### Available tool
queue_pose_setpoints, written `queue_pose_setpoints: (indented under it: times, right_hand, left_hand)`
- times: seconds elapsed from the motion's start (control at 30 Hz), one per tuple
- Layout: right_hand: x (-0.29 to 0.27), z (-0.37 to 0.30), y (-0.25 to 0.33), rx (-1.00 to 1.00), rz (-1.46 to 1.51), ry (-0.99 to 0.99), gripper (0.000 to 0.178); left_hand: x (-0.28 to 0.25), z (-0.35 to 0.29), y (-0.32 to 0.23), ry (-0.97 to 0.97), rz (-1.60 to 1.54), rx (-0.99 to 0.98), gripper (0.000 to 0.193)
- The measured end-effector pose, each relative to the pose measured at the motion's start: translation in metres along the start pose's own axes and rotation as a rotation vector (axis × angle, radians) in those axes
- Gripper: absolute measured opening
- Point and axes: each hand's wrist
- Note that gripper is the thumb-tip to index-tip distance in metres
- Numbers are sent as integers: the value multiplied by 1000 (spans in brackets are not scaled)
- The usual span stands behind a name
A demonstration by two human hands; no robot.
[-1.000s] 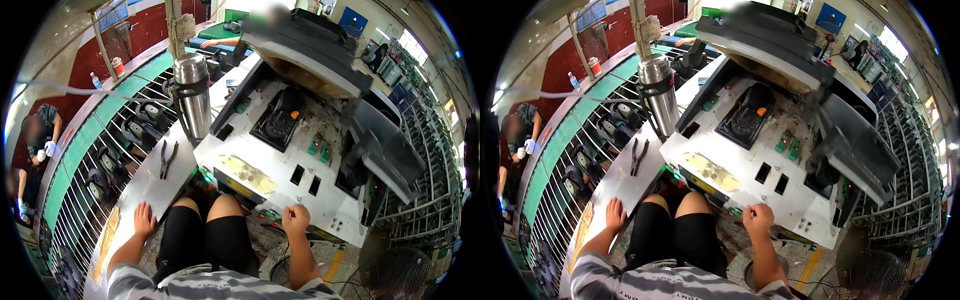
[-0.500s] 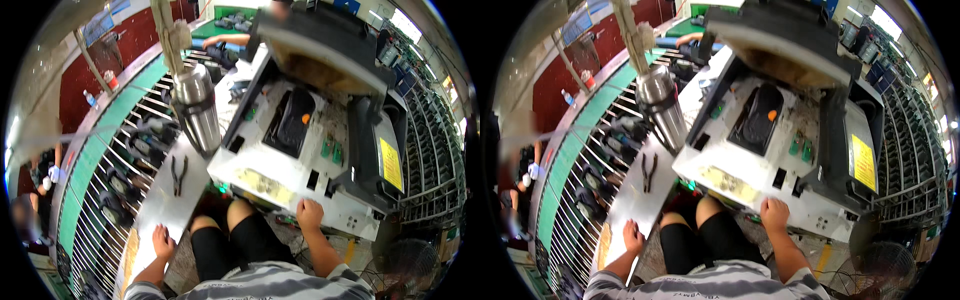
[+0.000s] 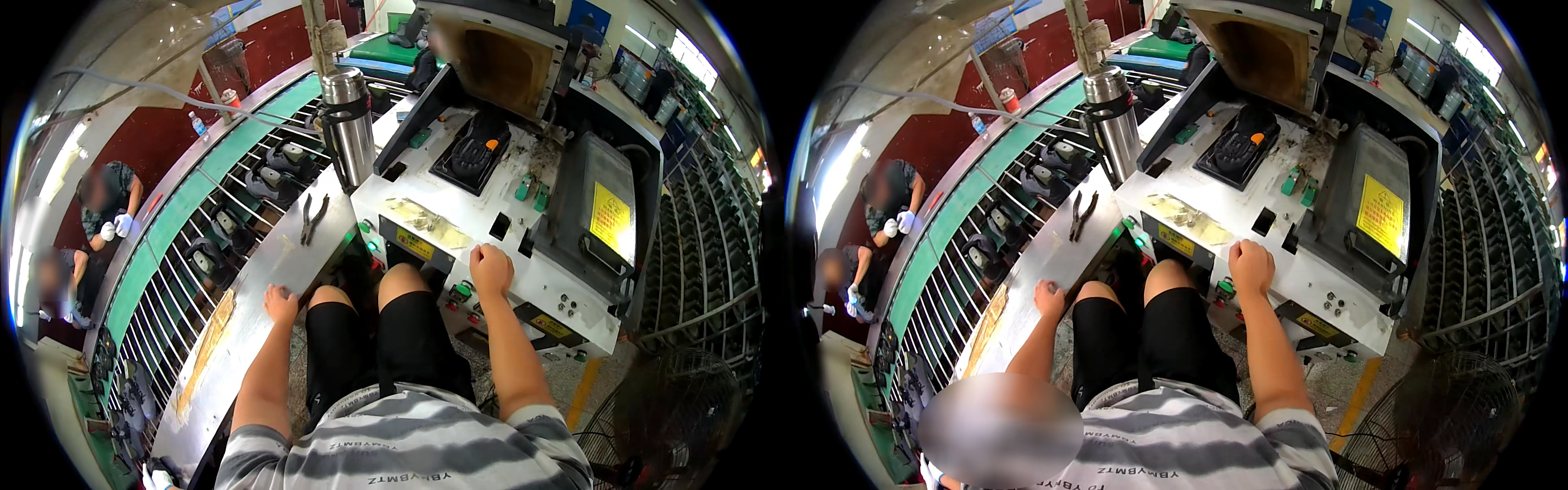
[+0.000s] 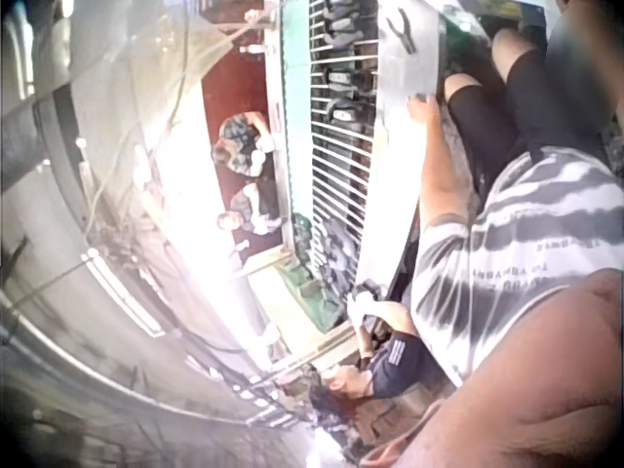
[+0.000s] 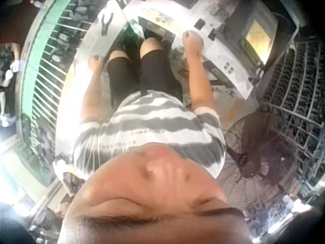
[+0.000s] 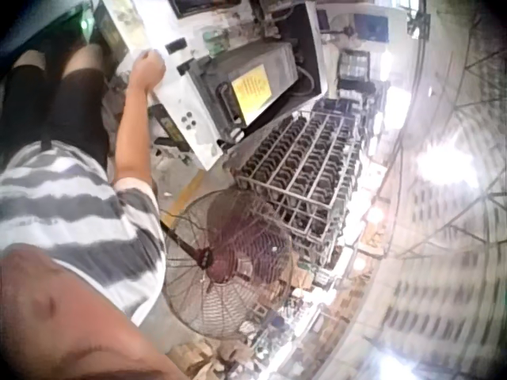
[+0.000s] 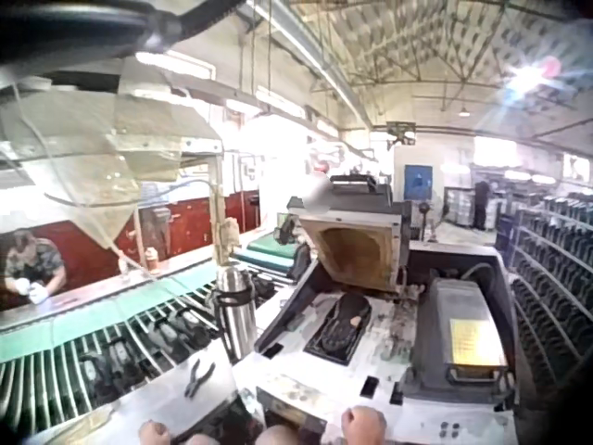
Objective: The person picks up shoes from a conveyor belt, places them onto the molds of a pressing machine, and presses green buttons to operate the machine. They repeat the process by returning the shoes to the conveyor and picking up new ones.
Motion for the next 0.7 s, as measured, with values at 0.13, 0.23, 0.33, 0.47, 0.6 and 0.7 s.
queue_pose_setpoints:
  times: [0.13, 0.23, 0.33, 0.47, 0.6, 0.7]
  right_hand:
    - [8, 1, -5, -24, 14, -8, 25]
    - [10, 0, -5, 19, -25, 18, 25]
    - [2, 4, 9, 138, -5, 114, 20]
    - [30, 35, 7, -101, 215, 46, 14]
    - [62, 119, 11, -67, 276, -73, 43]
    - [84, 164, 14, 36, 245, -78, 55]
  left_hand:
    - [-18, 1, -49, 316, -455, -101, 24]
    - [-14, -16, -103, 421, -807, 151, 17]
    - [-24, -33, -150, 614, -900, 261, 15]
    - [-1, -44, -200, 568, -810, 427, 17]
    - [24, -31, -258, 487, -833, 480, 19]
    - [93, -27, -302, 413, -798, 583, 24]
Point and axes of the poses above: each hand's wrist, its own z-axis towards the middle knuckle, its own x-axis out of the palm, y = z × x, and after that the axes turned 13 degrees about z, right-handed
